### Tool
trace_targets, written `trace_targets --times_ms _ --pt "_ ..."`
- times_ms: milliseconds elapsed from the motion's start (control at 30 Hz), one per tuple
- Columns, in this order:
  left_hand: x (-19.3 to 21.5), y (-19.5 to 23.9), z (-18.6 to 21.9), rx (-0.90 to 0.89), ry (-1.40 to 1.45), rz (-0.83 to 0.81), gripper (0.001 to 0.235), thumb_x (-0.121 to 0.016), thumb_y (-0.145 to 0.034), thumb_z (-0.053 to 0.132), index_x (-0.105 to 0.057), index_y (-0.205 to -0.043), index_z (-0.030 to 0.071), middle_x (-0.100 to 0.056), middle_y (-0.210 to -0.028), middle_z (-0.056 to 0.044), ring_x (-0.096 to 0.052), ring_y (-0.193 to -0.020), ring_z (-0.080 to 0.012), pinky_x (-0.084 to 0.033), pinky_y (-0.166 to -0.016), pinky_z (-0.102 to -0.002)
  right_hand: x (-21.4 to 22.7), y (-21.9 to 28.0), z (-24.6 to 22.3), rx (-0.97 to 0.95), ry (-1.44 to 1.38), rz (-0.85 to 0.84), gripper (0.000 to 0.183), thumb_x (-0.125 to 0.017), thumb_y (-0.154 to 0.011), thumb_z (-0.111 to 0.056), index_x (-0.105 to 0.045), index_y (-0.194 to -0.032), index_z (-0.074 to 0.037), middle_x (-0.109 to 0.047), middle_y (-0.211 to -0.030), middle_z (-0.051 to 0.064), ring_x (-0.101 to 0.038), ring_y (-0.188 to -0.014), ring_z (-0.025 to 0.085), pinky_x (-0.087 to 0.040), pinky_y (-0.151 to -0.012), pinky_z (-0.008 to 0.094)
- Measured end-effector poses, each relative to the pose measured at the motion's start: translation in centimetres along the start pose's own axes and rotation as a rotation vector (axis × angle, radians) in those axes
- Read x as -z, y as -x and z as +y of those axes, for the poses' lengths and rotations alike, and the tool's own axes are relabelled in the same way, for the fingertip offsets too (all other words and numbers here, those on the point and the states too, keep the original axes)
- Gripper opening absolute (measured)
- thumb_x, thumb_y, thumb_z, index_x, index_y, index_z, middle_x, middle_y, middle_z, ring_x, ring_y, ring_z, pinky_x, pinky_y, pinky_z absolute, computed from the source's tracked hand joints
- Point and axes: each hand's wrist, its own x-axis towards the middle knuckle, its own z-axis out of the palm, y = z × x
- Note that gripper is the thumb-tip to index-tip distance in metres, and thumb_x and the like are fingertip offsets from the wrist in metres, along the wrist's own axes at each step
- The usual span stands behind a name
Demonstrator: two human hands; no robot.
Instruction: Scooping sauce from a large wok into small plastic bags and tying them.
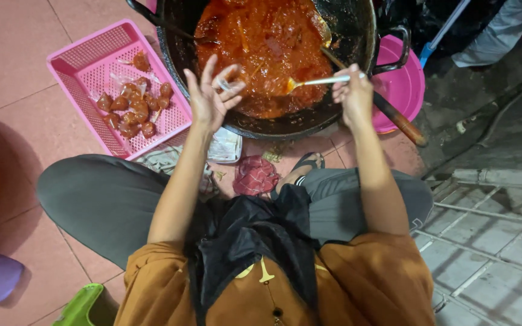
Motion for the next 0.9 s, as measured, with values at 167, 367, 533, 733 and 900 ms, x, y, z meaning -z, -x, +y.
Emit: trace_targets --times_ms 167,367,533,733,900 --pt "-0.7 0.4 -3.0 0.030 0.027 -0.082 0.096 -0.019 -0.092 0.083 -0.016 -0.168 0.024 -0.052 -0.158 -0.019 -0.072 -0.112 -0.0337 -0.062 -0.085 -0.039 -0.4 1.3 -6.3 0.148 0.066 0.083 0.043 -0.043 -0.115 -0.036 -0.066 -0.097 -0.003 -0.061 -0.069 0.002 -0.054 -0.051 0.008 -0.043 -0.044 0.023" --pt "-2.1 1.0 -4.5 0.074 0.022 -0.129 0.097 -0.019 -0.090 0.084 -0.013 -0.167 0.026 -0.049 -0.159 -0.017 -0.071 -0.116 -0.0348 -0.062 -0.086 -0.040 -3.5 3.4 -10.9 0.323 0.198 0.055 0.043 -0.046 -0.116 -0.037 -0.067 -0.098 -0.003 -0.062 -0.068 0.000 -0.054 -0.052 0.006 -0.040 -0.045 0.022" --pt "-2.7 1.4 -4.4 0.080 0.009 -0.122 0.096 -0.019 -0.090 0.084 -0.012 -0.167 0.026 -0.047 -0.161 -0.016 -0.070 -0.118 -0.0359 -0.063 -0.087 -0.040 -6.6 5.2 -11.9 0.496 0.346 0.014 0.038 -0.049 -0.117 -0.030 -0.069 -0.100 -0.002 -0.065 -0.072 0.001 -0.057 -0.056 0.005 -0.044 -0.049 0.021" --pt "-2.7 1.4 -4.2 0.066 0.027 -0.117 0.097 -0.022 -0.090 0.084 -0.012 -0.167 0.026 -0.045 -0.161 -0.016 -0.070 -0.118 -0.0370 -0.063 -0.086 -0.040 -9.1 8.2 -13.8 0.667 0.510 -0.031 0.032 -0.052 -0.118 -0.020 -0.070 -0.104 0.002 -0.066 -0.077 0.005 -0.061 -0.061 0.007 -0.046 -0.053 0.023" --pt "-2.6 1.3 -4.2 0.058 0.054 -0.117 0.097 -0.023 -0.090 0.084 -0.012 -0.167 0.025 -0.043 -0.163 -0.018 -0.070 -0.119 -0.0379 -0.063 -0.086 -0.040 -9.5 9.7 -14.4 0.857 0.641 -0.086 0.027 -0.053 -0.118 -0.014 -0.069 -0.106 0.003 -0.070 -0.091 0.010 -0.067 -0.070 0.014 -0.052 -0.062 0.028"
